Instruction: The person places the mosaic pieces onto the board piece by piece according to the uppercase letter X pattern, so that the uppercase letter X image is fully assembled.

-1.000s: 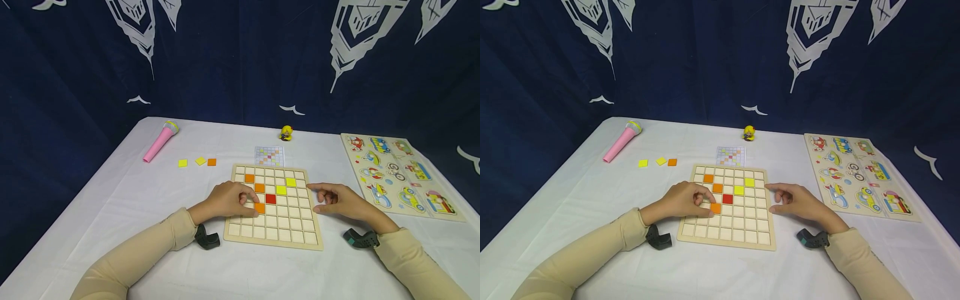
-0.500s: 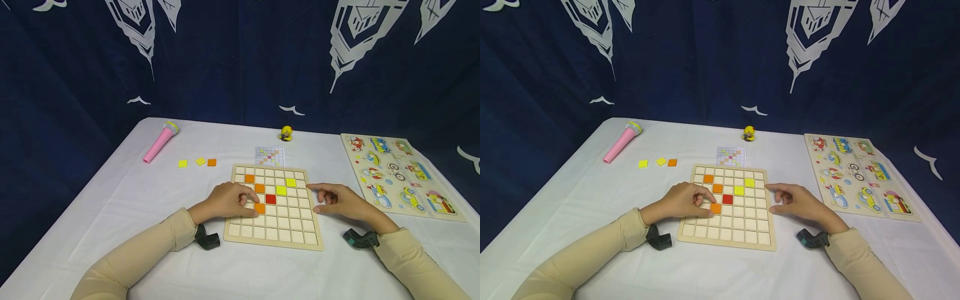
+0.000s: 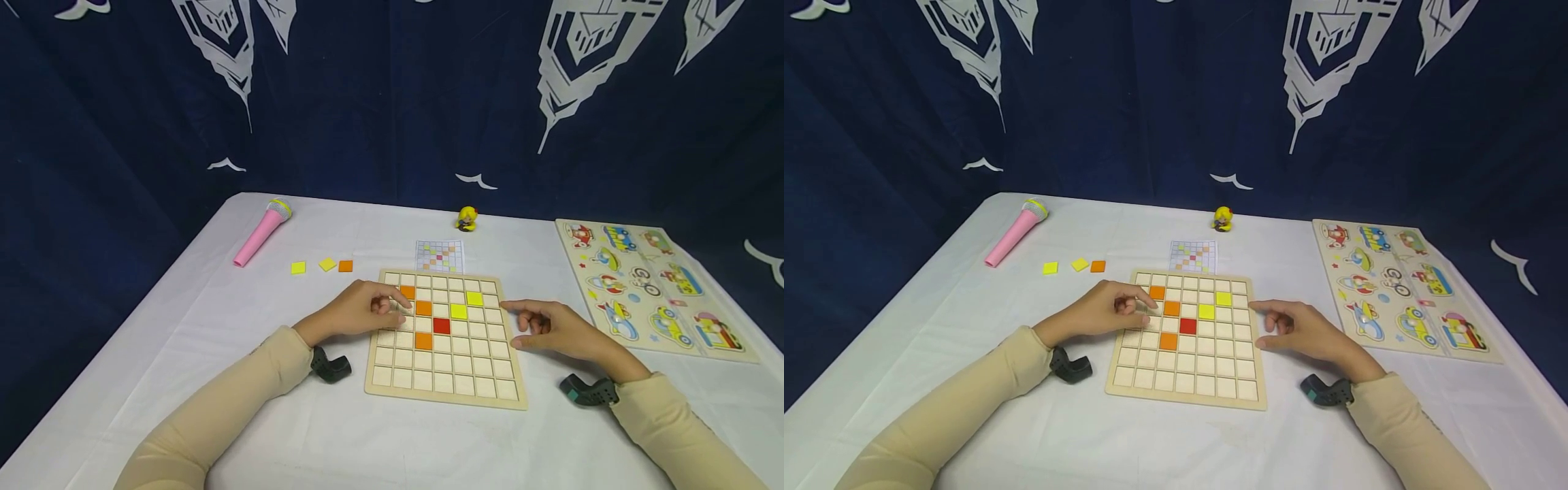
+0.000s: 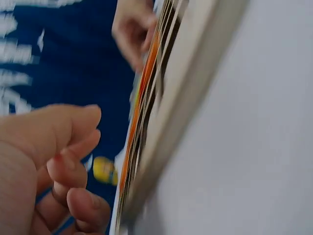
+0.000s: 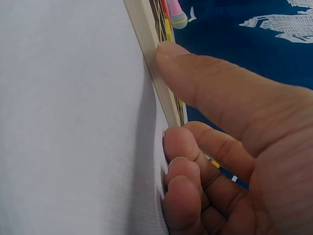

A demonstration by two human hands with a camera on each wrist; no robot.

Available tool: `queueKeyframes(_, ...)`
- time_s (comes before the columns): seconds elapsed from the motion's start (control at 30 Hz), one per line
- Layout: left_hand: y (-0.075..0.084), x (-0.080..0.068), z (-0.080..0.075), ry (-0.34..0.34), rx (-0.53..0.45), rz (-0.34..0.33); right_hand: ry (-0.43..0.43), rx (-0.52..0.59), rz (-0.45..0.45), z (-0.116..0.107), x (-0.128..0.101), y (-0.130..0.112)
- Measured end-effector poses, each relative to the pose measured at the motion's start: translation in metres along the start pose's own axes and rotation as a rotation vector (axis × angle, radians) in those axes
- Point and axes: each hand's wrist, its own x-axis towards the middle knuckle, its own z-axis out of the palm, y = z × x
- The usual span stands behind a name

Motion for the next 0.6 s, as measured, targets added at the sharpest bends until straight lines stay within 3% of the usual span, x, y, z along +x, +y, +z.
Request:
queueKeyframes(0.23,-0.032,-0.007,-0.035,0.179,0.057,-0.049,0.002,-0.002,-0.018,0.0,0.0,0.001)
queueKeyframes(0.47,-0.051,-0.018,-0.067,0.392,0.209,-0.127,0.006,-0.008,-0.021,0.0,0.0,0.002)
queueKeyframes(0.6,-0.057,-0.028,-0.083,0.457,0.282,-0.164,0.004,-0.007,-0.017,0.0,0.0,0.002)
